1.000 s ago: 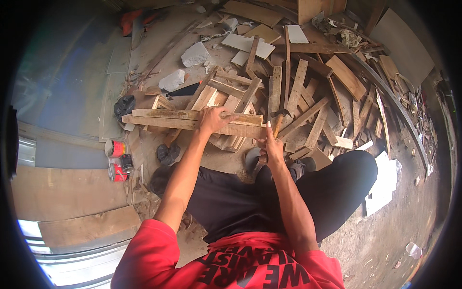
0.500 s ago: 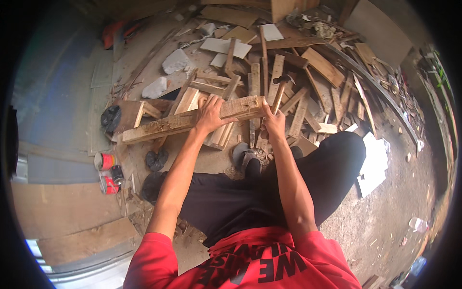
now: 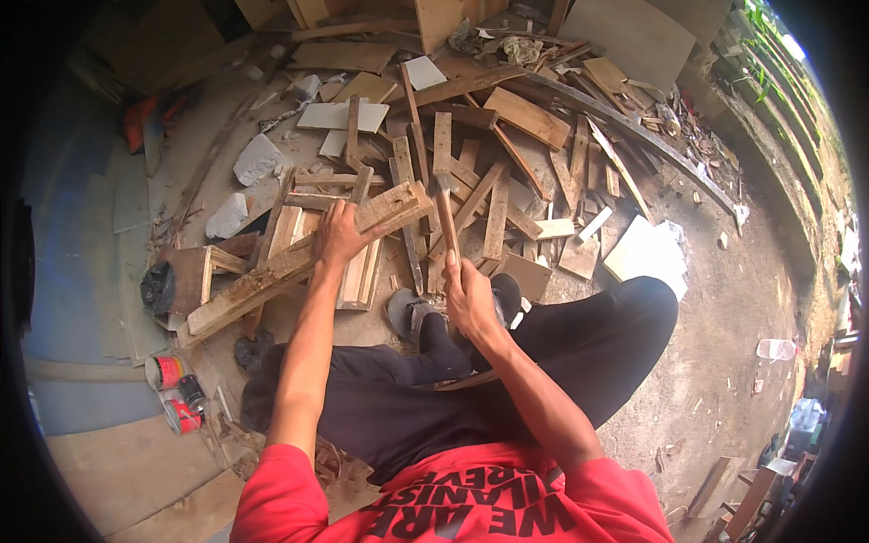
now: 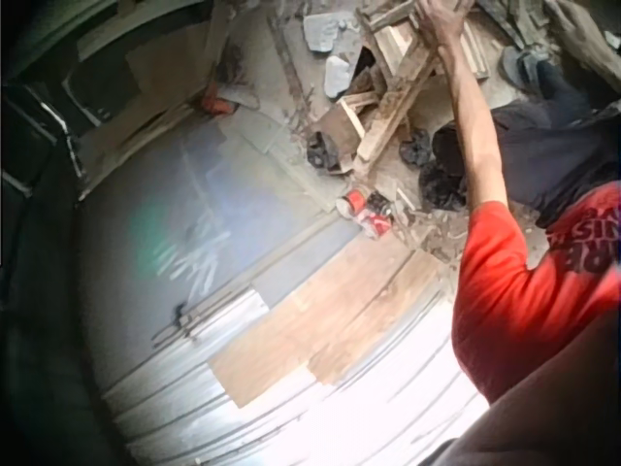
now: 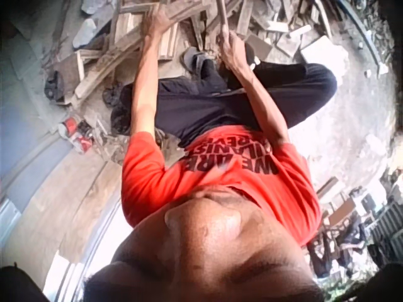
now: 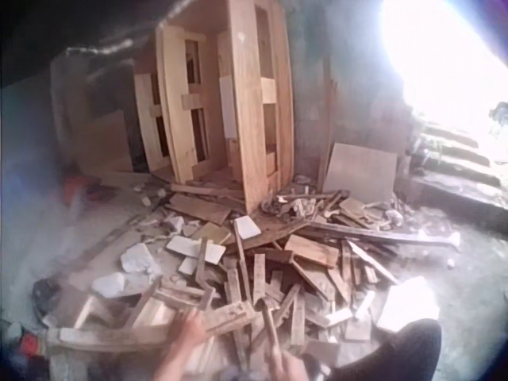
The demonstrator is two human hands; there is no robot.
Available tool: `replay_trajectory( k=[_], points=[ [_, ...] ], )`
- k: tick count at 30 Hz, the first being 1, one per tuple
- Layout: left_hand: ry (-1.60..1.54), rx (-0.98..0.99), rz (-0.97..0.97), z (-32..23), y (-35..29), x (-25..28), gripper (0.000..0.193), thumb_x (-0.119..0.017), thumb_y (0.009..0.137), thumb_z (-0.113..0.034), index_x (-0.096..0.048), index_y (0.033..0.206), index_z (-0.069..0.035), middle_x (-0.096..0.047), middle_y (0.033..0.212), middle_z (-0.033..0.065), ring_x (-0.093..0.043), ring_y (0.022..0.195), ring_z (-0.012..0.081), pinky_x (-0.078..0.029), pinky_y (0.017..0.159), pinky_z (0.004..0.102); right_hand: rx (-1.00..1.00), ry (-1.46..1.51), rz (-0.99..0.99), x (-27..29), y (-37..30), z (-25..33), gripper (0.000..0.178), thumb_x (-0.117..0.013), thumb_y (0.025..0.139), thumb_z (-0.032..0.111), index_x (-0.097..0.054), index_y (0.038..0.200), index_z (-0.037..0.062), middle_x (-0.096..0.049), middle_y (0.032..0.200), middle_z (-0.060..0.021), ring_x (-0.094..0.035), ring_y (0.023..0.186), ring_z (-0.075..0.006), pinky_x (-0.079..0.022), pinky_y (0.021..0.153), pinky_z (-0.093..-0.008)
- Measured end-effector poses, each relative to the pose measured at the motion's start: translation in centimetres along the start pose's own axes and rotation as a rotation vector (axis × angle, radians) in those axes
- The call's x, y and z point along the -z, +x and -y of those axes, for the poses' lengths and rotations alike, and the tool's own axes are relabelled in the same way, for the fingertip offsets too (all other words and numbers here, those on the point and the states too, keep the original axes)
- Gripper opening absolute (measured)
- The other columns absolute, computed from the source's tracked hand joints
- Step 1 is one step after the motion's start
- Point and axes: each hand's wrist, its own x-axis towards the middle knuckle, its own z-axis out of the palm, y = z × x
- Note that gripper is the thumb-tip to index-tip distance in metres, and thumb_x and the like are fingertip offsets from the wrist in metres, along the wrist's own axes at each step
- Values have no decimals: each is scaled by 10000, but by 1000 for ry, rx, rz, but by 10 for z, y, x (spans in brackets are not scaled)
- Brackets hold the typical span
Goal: The person sits on the floor and uses a hammer to break wooden planks into smaller pieces. They repeatedly position the wood and strike it with the hammer, creating a pile of wood fragments.
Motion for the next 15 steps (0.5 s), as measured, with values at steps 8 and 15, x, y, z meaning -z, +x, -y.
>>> replay_trajectory(
  k=[8,15],
  points=[
    [-119,-24,-262,23,6,29,918,-668,671,-790,-601,1049,44,-525,1001,195,-591,971,364,-533,803,476,685,159,-99,12,10,99,482,-357,1044,479,-489,895,40,-392,592,54,-384,477,-64,-288,413,-232],
    [-42,-123,-381,53,-20,38,977,-618,708,-814,-602,1098,81,-570,1155,301,-581,1101,443,-500,938,525,202,132,-46,27,-26,30,431,-377,1058,430,-480,792,107,-368,593,78,-317,486,-19,-264,432,-222]
  ],
)
